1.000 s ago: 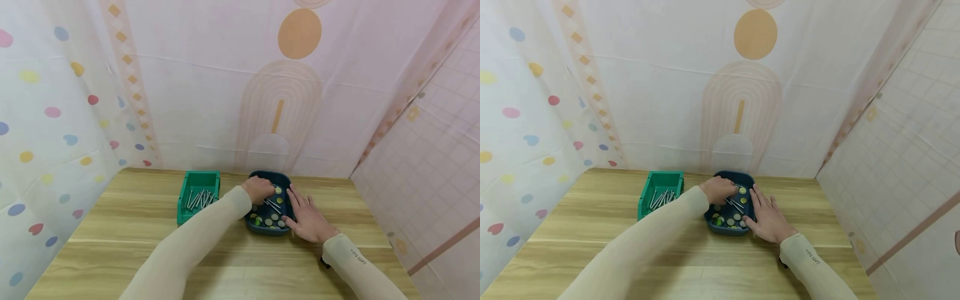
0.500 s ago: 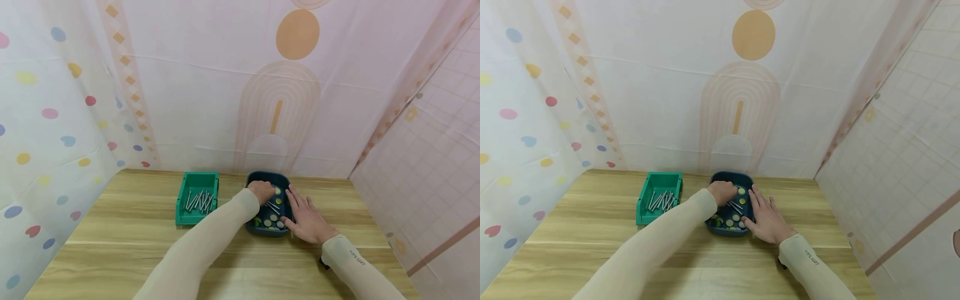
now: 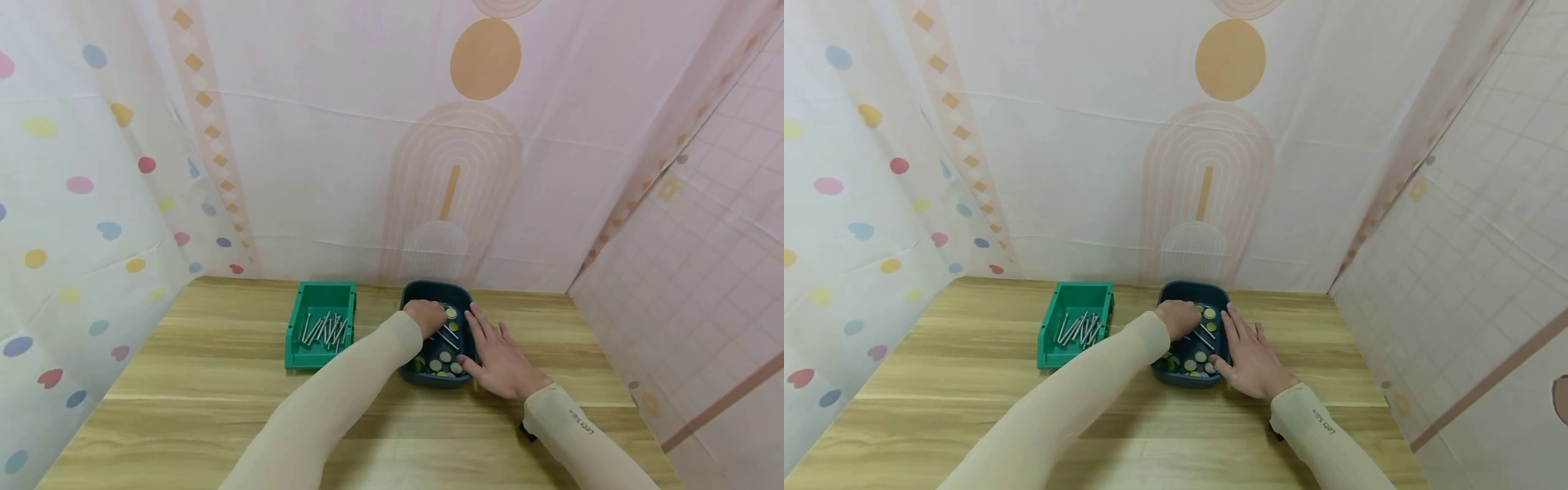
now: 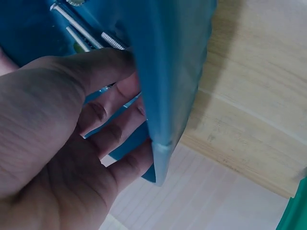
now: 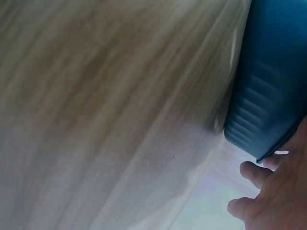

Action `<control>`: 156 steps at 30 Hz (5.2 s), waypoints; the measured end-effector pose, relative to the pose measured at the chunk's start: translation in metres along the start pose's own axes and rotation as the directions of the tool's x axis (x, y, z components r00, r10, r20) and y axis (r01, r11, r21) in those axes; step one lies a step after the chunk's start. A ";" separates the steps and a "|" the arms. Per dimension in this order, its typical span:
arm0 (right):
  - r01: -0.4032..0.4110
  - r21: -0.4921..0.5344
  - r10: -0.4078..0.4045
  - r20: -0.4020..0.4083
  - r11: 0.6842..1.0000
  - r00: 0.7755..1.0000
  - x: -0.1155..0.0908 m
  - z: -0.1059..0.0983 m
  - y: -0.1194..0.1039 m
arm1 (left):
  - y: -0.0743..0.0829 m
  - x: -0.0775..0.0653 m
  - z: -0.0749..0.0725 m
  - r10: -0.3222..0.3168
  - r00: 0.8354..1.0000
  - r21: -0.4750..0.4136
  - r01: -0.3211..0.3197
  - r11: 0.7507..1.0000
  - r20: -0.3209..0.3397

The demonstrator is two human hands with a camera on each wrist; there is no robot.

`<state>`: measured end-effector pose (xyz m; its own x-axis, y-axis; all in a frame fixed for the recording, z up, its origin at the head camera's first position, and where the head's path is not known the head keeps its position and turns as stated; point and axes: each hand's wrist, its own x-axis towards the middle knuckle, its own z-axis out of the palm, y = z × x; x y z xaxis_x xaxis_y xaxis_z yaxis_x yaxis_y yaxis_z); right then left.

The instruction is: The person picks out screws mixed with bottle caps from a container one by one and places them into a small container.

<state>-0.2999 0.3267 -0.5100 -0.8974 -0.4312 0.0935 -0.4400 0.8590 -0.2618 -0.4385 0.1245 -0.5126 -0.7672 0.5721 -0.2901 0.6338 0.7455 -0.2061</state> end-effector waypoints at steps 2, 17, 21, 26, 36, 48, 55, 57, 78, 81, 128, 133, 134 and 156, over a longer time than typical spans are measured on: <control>0.001 0.005 -0.001 -0.003 1.000 1.000 0.000 0.000 0.000 | 0.000 -0.003 -0.001 0.000 1.000 0.011 0.000 1.000 -0.014; -0.001 0.008 0.002 -0.015 1.000 1.000 0.001 -0.001 0.000 | 0.000 -0.022 0.001 0.105 0.976 0.037 -0.100 0.994 -0.190; 0.005 0.005 -0.005 -0.016 1.000 1.000 0.003 -0.001 0.001 | 0.007 -0.072 -0.030 0.077 0.974 -0.012 -0.081 0.997 -0.212; -0.002 0.006 0.002 -0.020 1.000 1.000 0.004 -0.002 0.003 | 0.008 -0.109 -0.050 0.051 0.974 -0.074 -0.069 0.995 -0.221; -0.028 -0.018 0.027 -0.012 0.999 1.000 -0.004 0.001 0.008 | 0.002 -0.120 -0.047 0.009 0.971 -0.392 -0.105 0.914 -0.238; -0.013 0.020 0.013 0.013 1.000 1.000 0.001 -0.007 0.012 | -0.023 -0.139 -0.044 -0.024 0.935 -0.572 -0.196 0.796 -0.353; -0.045 0.057 0.044 0.025 0.997 0.999 0.003 -0.003 0.007 | -0.044 -0.151 -0.034 -0.083 0.932 -0.664 -0.187 0.724 -0.353; -0.065 0.074 0.062 0.032 0.995 0.998 0.003 -0.001 0.005 | -0.050 -0.154 -0.029 -0.105 0.927 -0.670 -0.179 0.721 -0.360; -0.091 0.070 0.091 0.008 0.993 0.996 0.002 0.000 0.002 | -0.096 -0.183 -0.009 -0.216 0.909 -0.734 -0.130 0.667 -0.358; -0.093 0.072 0.093 0.005 0.993 0.996 0.002 0.001 0.004 | -0.102 -0.186 -0.006 -0.232 0.904 -0.737 -0.122 0.665 -0.360; -0.086 0.070 0.083 0.035 0.994 0.996 0.006 -0.003 0.001 | -0.133 -0.191 0.029 -0.419 0.894 -0.800 0.132 0.585 -0.159; -0.086 0.074 0.084 0.034 0.994 0.996 0.005 -0.002 0.002 | -0.146 -0.169 0.048 -0.426 0.892 -0.785 0.154 0.600 -0.151; -0.085 0.076 0.083 0.032 0.993 0.996 0.005 -0.002 0.002 | -0.148 -0.165 0.051 -0.423 0.894 -0.780 0.155 0.606 -0.151; -0.086 0.088 0.083 0.036 0.992 0.996 0.004 -0.001 0.004 | -0.170 -0.123 0.080 -0.443 0.887 -0.666 0.252 0.702 -0.131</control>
<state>-0.3055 0.3285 -0.5102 -0.9291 -0.3680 0.0365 -0.3565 0.8651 -0.3528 -0.4443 -0.0999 -0.5163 -0.9742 0.2215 -0.0432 0.1856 0.8953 0.4050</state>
